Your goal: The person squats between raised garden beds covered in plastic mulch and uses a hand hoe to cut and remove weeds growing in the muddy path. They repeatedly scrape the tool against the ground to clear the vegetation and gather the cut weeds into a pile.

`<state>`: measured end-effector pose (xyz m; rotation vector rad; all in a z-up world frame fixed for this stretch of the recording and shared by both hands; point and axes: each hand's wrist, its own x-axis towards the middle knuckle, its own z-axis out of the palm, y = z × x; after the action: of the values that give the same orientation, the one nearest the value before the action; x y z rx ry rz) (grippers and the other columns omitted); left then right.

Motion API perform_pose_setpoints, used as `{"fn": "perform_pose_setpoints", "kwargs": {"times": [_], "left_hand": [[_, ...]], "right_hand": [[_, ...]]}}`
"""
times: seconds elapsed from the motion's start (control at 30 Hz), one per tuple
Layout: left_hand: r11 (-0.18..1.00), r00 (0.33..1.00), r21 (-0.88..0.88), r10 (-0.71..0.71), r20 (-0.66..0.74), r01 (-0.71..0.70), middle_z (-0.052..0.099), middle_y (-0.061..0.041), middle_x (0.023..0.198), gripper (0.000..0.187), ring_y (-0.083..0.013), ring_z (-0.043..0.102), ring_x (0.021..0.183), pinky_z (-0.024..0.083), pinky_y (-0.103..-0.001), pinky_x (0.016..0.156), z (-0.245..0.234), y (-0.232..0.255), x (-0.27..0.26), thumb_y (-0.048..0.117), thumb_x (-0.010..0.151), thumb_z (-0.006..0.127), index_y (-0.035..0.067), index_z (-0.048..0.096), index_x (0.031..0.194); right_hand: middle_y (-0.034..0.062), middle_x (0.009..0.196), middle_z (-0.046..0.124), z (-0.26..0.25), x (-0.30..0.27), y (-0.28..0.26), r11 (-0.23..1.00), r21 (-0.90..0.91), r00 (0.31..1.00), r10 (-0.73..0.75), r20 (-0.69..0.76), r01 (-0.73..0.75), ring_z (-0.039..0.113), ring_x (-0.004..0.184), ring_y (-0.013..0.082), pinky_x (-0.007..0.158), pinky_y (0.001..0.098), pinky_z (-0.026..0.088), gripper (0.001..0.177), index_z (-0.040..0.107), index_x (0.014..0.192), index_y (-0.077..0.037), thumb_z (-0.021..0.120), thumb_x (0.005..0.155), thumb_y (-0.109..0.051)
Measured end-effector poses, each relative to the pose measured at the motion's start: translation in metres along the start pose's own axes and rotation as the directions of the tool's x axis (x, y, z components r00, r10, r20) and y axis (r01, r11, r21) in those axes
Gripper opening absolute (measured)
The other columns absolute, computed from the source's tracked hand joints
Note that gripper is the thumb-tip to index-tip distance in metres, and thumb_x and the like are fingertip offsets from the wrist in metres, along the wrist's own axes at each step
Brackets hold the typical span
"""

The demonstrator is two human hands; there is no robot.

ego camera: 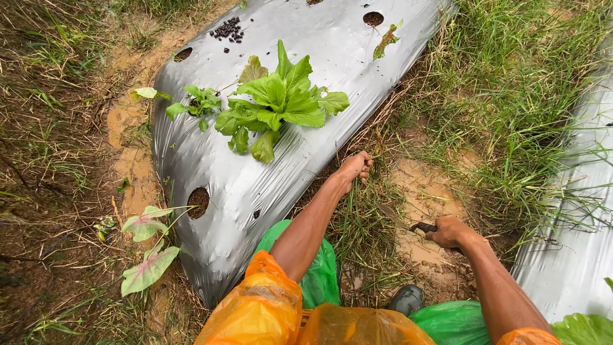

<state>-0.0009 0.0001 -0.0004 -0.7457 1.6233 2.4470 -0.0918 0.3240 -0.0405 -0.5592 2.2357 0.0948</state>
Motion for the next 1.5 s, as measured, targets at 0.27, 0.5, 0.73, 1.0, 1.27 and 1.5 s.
{"fn": "perform_pose_setpoints", "kwargs": {"times": [0.27, 0.5, 0.73, 1.0, 1.27, 1.5], "left_hand": [[1.0, 1.0, 0.009, -0.014, -0.005, 0.014, 0.025, 0.011, 0.062, 0.018, -0.0072, 0.034, 0.047, 0.037, -0.032, 0.051, 0.0, 0.001, -0.003, 0.037, 0.086, 0.042, 0.021, 0.045, 0.077], [1.0, 0.999, 0.0, -0.021, -0.024, 0.021, 0.026, 0.01, 0.063, 0.017, -0.0069, 0.036, 0.049, 0.037, -0.03, 0.051, 0.001, 0.002, -0.006, 0.037, 0.085, 0.043, 0.021, 0.045, 0.079], [0.934, 0.982, 0.338, 0.156, -0.11, -0.111, 0.052, 0.004, 0.053, 0.023, -0.0127, 0.058, 0.046, 0.05, -0.035, 0.047, -0.002, -0.038, 0.035, 0.031, 0.086, 0.055, 0.018, 0.068, 0.073], [0.456, 0.975, 0.889, 0.208, -0.072, -0.032, 0.06, -0.032, 0.134, 0.054, -0.0487, 0.056, 0.132, 0.046, -0.067, 0.105, 0.022, -0.03, -0.026, 0.02, 0.099, 0.052, -0.002, 0.046, 0.148], [0.507, 0.931, 0.857, 0.349, -0.105, -0.093, 0.054, -0.034, 0.138, 0.05, -0.0531, 0.054, 0.13, 0.046, -0.067, 0.106, 0.027, -0.001, -0.05, 0.006, 0.099, 0.055, -0.004, 0.045, 0.146], [0.471, 0.971, 0.882, 0.209, -0.116, 0.004, 0.042, -0.035, 0.15, 0.069, -0.0517, 0.044, 0.139, 0.039, -0.067, 0.113, 0.046, 0.022, -0.084, 0.01, 0.095, 0.065, 0.005, 0.037, 0.157]], "right_hand": [[0.0114, 0.055, 0.069, 0.001, 0.0, 0.003, 1.0, 0.003, 1.0, 0.012, -0.006, -0.012, 0.067, 0.039, 0.019, 0.037, 0.0303, 0.055, 0.04, 0.076, 0.076, -0.002, 0.066, 0.086, -0.039], [0.0114, 0.054, 0.069, 0.002, 0.001, 0.004, 1.0, 0.006, 1.0, 0.008, -0.012, -0.008, 0.067, 0.038, 0.0187, 0.035, 0.0301, 0.054, 0.041, 0.076, 0.076, -0.002, 0.066, 0.086, -0.04], [0.0123, 0.055, 0.069, 0.0, 0.004, 0.004, 0.999, 0.029, 1.0, 0.027, 0.001, -0.027, 0.067, 0.039, 0.0196, 0.037, 0.0312, 0.055, 0.043, 0.076, 0.082, 0.0, 0.067, 0.087, -0.041], [0.0129, 0.06, 0.074, -0.001, 0.002, 0.007, 0.999, -0.046, 0.999, 0.007, -0.034, -0.009, 0.073, 0.047, 0.0222, 0.045, 0.036, 0.059, 0.046, 0.079, 0.082, -0.002, 0.065, 0.086, -0.045], [0.0256, 0.116, 0.074, -0.027, -0.072, -0.032, 0.99, 0.129, 0.965, 0.084, -0.25, -0.053, 0.07, 0.116, 0.039, 0.095, 0.0523, 0.056, 0.058, 0.072, 0.118, 0.002, 0.068, 0.082, -0.044], [0.0229, 0.108, 0.076, 0.004, -0.019, 0.016, 0.949, 0.25, 0.944, 0.247, -0.218, -0.191, 0.072, 0.109, 0.0378, 0.09, 0.0506, 0.058, 0.058, 0.077, 0.113, 0.0, 0.07, 0.076, -0.044]]}}
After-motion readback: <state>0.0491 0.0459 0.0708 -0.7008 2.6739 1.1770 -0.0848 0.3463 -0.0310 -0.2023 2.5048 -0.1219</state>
